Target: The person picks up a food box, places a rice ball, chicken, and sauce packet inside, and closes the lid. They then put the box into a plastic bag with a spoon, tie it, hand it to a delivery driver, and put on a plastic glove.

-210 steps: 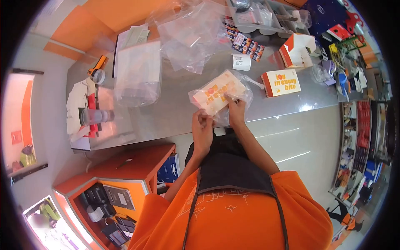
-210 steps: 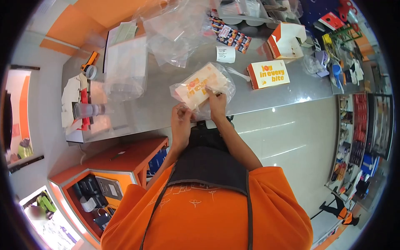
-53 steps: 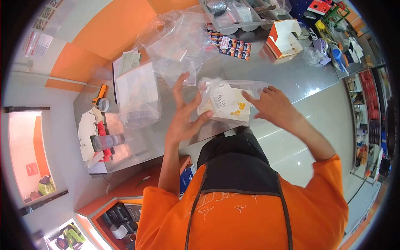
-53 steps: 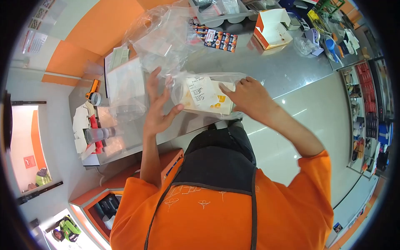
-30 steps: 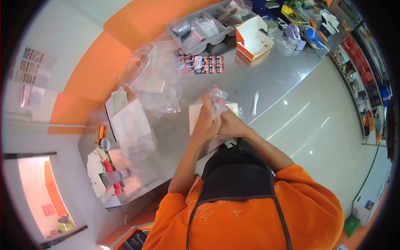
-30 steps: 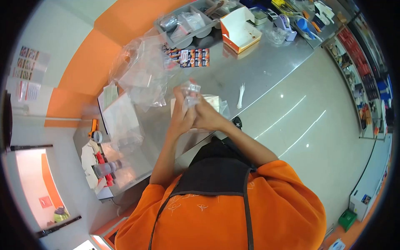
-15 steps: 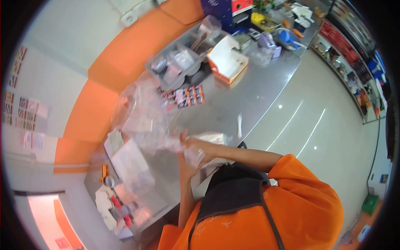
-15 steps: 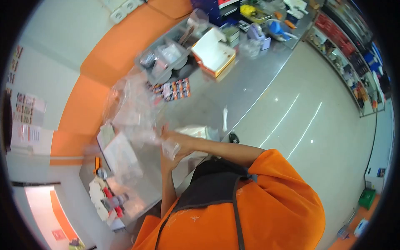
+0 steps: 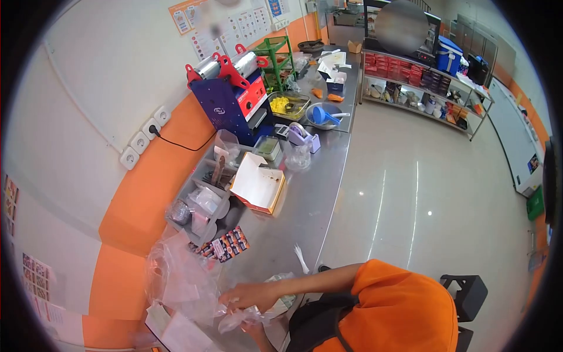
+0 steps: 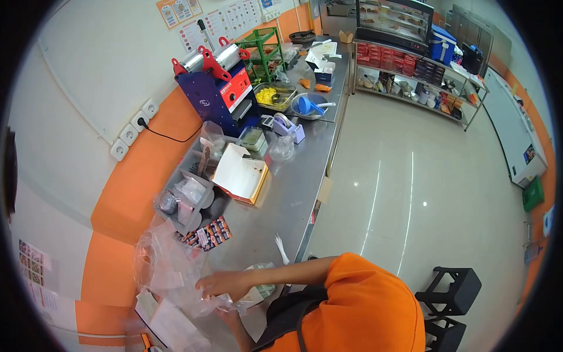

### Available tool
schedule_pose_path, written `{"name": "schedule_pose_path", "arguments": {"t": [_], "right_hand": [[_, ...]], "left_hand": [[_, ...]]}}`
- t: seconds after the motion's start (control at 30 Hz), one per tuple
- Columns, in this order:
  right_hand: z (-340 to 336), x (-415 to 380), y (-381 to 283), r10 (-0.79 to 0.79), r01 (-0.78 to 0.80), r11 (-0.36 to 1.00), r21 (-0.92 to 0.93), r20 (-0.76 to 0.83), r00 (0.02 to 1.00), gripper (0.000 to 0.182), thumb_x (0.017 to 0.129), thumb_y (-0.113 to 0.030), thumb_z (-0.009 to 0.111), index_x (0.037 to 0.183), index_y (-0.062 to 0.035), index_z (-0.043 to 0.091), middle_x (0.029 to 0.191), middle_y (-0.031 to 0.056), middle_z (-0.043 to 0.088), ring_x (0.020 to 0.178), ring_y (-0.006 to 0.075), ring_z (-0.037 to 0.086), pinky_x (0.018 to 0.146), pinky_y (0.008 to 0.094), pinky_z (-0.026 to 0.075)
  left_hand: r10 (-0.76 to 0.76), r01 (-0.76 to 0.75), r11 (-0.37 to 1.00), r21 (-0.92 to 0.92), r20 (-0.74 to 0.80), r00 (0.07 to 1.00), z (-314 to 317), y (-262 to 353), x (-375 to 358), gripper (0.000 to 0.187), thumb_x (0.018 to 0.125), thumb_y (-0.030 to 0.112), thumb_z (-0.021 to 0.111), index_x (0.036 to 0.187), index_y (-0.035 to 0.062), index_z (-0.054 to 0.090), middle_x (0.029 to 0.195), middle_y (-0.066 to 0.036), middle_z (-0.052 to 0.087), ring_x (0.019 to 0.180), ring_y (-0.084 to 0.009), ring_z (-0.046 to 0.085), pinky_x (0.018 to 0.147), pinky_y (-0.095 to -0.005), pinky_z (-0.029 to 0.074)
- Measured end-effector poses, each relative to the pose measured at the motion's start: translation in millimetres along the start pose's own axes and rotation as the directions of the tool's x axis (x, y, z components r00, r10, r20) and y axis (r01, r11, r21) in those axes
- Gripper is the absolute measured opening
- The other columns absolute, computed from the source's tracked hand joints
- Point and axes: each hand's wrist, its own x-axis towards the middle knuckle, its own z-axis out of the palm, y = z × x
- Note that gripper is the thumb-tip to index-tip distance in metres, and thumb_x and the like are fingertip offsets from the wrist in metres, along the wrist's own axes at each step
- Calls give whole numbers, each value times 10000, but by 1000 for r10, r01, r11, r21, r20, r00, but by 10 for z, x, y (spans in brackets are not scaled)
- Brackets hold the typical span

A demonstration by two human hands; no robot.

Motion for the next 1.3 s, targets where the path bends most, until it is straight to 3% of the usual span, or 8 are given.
{"name": "schedule_pose_path", "arguments": {"t": [0.37, 0.47, 0.6, 0.63, 0.8, 1.0, 1.2, 1.3], "right_hand": [[849, -859, -188, 484, -541, 832, -122, -318, 815, 639, 865, -426, 676, 1276, 32, 500, 1205, 258, 588, 1026, 390, 624, 860, 410, 515], [460, -869, -273, 482, -518, 845, 135, 227, 846, 365, 884, -356, 669, 1001, -11, 654, 1047, 185, 671, 928, 341, 663, 780, 407, 529], [-50, -371, 549, 257, -224, 966, 126, -444, 858, 551, 853, -317, 726, 1290, -57, 511, 1324, 187, 510, 1232, 314, 494, 1047, 389, 387], [-19, -165, 894, 186, -167, 982, 86, -342, 921, 713, 851, -310, 735, 1427, -62, 395, 1404, 178, 453, 1297, 291, 441, 1081, 383, 360], [-12, 281, 1338, 136, -470, 578, 668, 488, 862, 364, 921, -297, 634, 1133, -5, 680, 1115, 74, 676, 1054, 172, 602, 962, 340, 436], [-376, -159, 409, 650, -639, 738, 215, 23, 759, 416, 791, -321, 769, 1057, -16, 678, 1019, 179, 686, 987, 269, 664, 827, 363, 510], [464, -1076, 9, 368, -493, 867, -68, -578, 728, 276, 814, -224, 748, 949, 3, 668, 823, 192, 689, 772, 327, 690, 687, 394, 538], [173, -1532, 94, 776, -884, 401, 239, -601, 190, 252, 801, -198, 759, 871, 23, 662, 782, 188, 671, 704, 338, 661, 654, 423, 512]], "left_hand": [[-264, 318, 871, 375, -188, 946, 155, 145, 765, 371, 881, 57, 507, 1215, -101, 547, 1270, -295, 539, 1188, -430, 502, 1043, -477, 358], [-152, 193, 953, 235, -184, 971, 133, 81, 647, 253, 866, 34, 509, 1075, -73, 602, 1127, -246, 604, 1084, -423, 538, 1007, -450, 399], [-118, 17, 940, 340, 279, 953, -274, 556, 813, 183, 912, 103, 530, 1027, 18, 643, 987, -145, 660, 858, -271, 635, 748, -375, 494], [-480, 448, 875, 186, 201, 854, -253, 104, 698, 237, 934, 182, 586, 1132, 71, 654, 978, -80, 678, 838, -188, 659, 707, -323, 518], [-313, 313, 949, 27, 175, 934, -295, 324, 911, 340, 956, 334, 573, 1142, 58, 640, 1076, -131, 583, 1012, -286, 529, 892, -402, 408], [126, -93, 915, 391, -59, 990, -89, 583, 1222, 182, 899, 75, 560, 1017, -64, 550, 1057, -169, 434, 1005, -323, 426, 854, -411, 374], [-125, 140, 986, 91, -152, 980, 97, 249, 964, 166, 905, 16, 524, 1046, -67, 547, 1172, -196, 429, 1093, -345, 472, 971, -399, 397], [-58, 60, 998, 18, -119, 991, 80, 80, 954, 180, 944, 53, 509, 1075, -65, 545, 1215, -190, 419, 1092, -348, 497, 951, -384, 428]]}}
